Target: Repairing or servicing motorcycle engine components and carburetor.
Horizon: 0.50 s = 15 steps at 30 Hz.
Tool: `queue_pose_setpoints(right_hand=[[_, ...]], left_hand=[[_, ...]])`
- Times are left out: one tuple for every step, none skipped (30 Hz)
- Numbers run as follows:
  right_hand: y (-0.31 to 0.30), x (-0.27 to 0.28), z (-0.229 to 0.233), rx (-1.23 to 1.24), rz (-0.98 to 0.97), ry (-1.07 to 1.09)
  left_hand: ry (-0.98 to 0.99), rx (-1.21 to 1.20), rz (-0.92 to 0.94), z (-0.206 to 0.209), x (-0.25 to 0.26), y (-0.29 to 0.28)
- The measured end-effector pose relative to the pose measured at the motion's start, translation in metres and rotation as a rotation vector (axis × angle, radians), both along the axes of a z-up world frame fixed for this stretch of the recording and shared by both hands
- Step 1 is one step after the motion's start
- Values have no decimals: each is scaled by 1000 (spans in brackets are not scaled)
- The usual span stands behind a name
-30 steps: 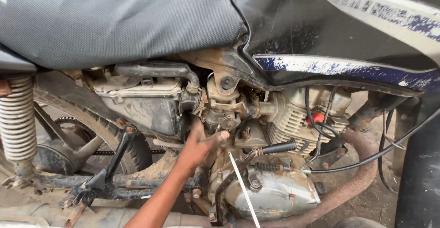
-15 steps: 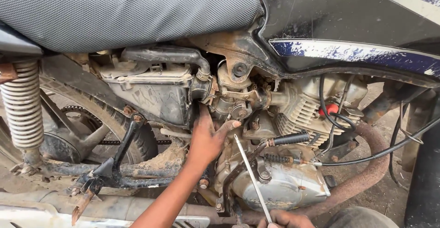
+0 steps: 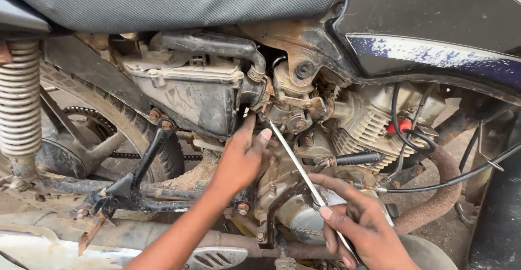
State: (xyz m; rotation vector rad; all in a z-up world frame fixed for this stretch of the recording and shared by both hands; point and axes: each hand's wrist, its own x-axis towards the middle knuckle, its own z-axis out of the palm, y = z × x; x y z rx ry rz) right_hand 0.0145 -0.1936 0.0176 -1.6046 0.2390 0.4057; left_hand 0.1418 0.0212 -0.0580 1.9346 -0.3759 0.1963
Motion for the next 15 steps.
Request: queue_pose_setpoints(right_hand=[[-1, -1, -5, 4, 5, -5], [-2, -2, -10, 87, -25, 10], [-4, -3, -16, 169, -55, 25], [-13, -2, -27, 171, -55, 26], [-21, -2, -38, 376, 49, -37], [-31, -2, -49, 575, 154, -97], [-27, 0, -38, 571, 154, -93], [-23, 3, -27, 563, 161, -106], [-19, 5, -16, 554, 169, -120], [-18, 6, -12, 550, 170, -123], [-17, 8, -7, 573, 173, -104], [-16, 10, -3, 599, 176, -90], [-14, 11, 4, 598, 177, -97], [-12, 12, 10, 553, 169, -85], [-9, 14, 15, 508, 160, -74]], left_hand=[[-5, 4, 5, 1, -4, -3], [72, -106, 5, 1, -9, -8], [148, -217, 6, 1, -13, -12], [149, -215, 6, 9, -17, -15], [160, -246, 26, 16, -22, -18], [175, -283, 46, 22, -27, -22], [178, -287, 47, 25, -27, -24], [164, -350, 44, 27, -27, -25], [149, -413, 42, 31, -28, -27], [146, -417, 40, 32, -26, -29], [208, -466, 67, 35, -25, -31], [267, -511, 92, 38, -23, -33], [260, -510, 89, 36, -22, -34], [299, -590, 76, 35, -19, -34], [339, -669, 62, 33, -16, -35]])
